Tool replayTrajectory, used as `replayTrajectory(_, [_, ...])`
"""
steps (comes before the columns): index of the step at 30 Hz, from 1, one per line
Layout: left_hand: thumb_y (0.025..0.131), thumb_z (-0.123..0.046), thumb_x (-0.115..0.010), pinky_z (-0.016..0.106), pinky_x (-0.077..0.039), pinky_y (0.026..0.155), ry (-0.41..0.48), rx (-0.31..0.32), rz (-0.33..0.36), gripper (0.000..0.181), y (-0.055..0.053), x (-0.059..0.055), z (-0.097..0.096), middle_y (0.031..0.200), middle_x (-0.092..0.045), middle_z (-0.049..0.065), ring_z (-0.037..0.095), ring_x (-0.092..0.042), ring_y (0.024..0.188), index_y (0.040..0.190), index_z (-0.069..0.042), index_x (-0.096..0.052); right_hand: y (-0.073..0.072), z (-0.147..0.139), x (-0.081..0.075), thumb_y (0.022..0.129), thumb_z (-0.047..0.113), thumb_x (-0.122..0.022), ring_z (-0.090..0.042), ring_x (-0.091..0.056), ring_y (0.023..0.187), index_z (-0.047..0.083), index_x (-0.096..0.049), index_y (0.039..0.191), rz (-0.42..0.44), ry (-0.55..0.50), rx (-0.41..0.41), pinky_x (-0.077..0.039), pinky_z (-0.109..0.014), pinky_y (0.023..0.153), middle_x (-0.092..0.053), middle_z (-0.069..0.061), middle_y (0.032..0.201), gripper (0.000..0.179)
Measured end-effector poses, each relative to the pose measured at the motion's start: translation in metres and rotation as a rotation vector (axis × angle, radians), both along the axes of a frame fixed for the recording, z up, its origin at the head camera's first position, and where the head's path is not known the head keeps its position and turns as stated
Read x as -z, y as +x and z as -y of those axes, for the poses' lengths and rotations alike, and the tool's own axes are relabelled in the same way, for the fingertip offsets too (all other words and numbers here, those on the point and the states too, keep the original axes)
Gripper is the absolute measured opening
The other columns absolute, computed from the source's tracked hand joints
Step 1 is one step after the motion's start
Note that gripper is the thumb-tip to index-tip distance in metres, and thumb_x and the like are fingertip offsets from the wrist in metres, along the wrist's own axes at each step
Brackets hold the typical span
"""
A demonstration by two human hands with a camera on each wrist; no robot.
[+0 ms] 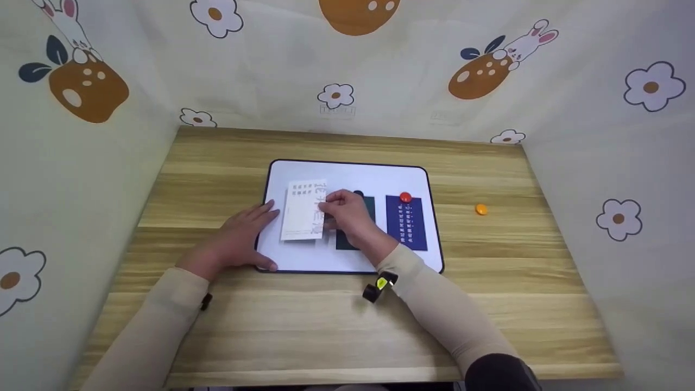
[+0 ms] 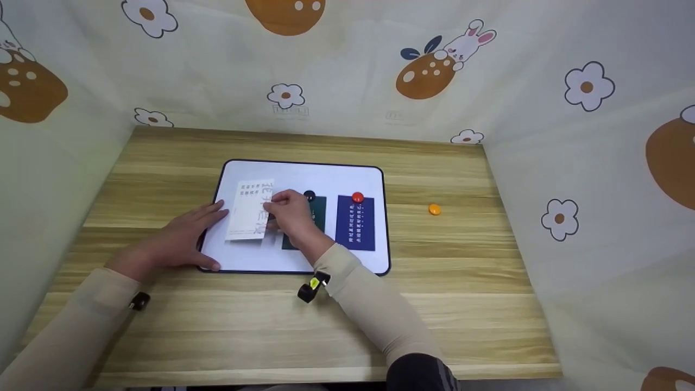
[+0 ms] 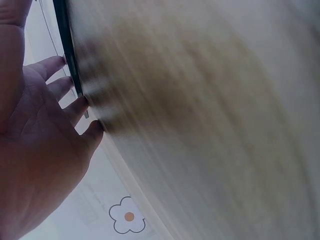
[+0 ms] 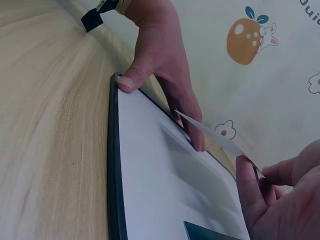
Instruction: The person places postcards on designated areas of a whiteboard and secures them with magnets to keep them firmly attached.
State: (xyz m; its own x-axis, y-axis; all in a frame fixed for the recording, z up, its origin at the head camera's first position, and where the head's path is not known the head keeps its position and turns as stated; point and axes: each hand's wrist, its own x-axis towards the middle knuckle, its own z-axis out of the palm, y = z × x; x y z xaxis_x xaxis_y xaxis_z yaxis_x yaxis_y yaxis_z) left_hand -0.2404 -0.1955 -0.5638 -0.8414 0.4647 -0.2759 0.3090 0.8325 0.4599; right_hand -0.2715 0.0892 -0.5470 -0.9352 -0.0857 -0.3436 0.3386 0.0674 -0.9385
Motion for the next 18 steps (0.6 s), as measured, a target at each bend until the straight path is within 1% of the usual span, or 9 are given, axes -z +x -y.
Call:
replayTrajectory(3, [0.071, -0.069, -0.097, 0.068, -0.013, 0.133, -0.004, 0.002, -0.003, 0.138, 0.0002, 0.0008, 0.0004, 0.186, -0.010, 0.007, 0.042, -0.008, 0.170, 0.177, -0.017, -0.027, 0.0000, 0.0021, 0.0008, 0.103, 0.009, -0.078, -0.021, -0.075, 0.080, 0.004, -0.069, 0.116, -0.010, 0.021, -0.003, -0.067, -0.037, 0.074, -0.071, -0.012, 0.100, 0.017])
replayTrajectory(9, [0.071, -0.069, -0.098, 0.070, -0.014, 0.132, 0.014, 0.008, -0.011, 0.137, 0.0019, -0.0016, -0.0004, 0.186, -0.012, 0.010, 0.046, -0.010, 0.169, 0.176, -0.014, -0.029, -0.0001, 0.0053, 0.0046, 0.103, 0.007, -0.078, -0.020, -0.074, 0.081, 0.003, -0.068, 0.114, -0.010, 0.025, -0.002, -0.065, -0.030, 0.066, -0.069, -0.010, 0.098, 0.015])
replayTrajectory(11, [0.072, -0.068, -0.098, 0.071, -0.014, 0.132, 0.020, 0.012, -0.015, 0.136, 0.0022, -0.0024, -0.0005, 0.186, -0.013, 0.012, 0.047, -0.011, 0.168, 0.176, -0.012, -0.030, 0.0003, 0.0062, 0.0053, 0.102, 0.006, -0.078, -0.020, -0.073, 0.081, 0.003, -0.069, 0.113, -0.012, 0.030, -0.003, -0.064, -0.030, 0.065, -0.069, -0.010, 0.097, 0.015])
replayTrajectory(18, [0.072, -0.069, -0.097, 0.069, -0.012, 0.133, 0.013, 0.011, -0.009, 0.137, 0.0012, -0.0006, 0.0007, 0.186, -0.011, 0.010, 0.045, -0.009, 0.169, 0.177, -0.014, -0.027, 0.0015, 0.0092, 0.0068, 0.104, 0.010, -0.078, -0.023, -0.076, 0.086, 0.005, -0.068, 0.114, -0.007, 0.076, -0.026, -0.066, -0.033, 0.071, -0.072, -0.012, 0.102, 0.015])
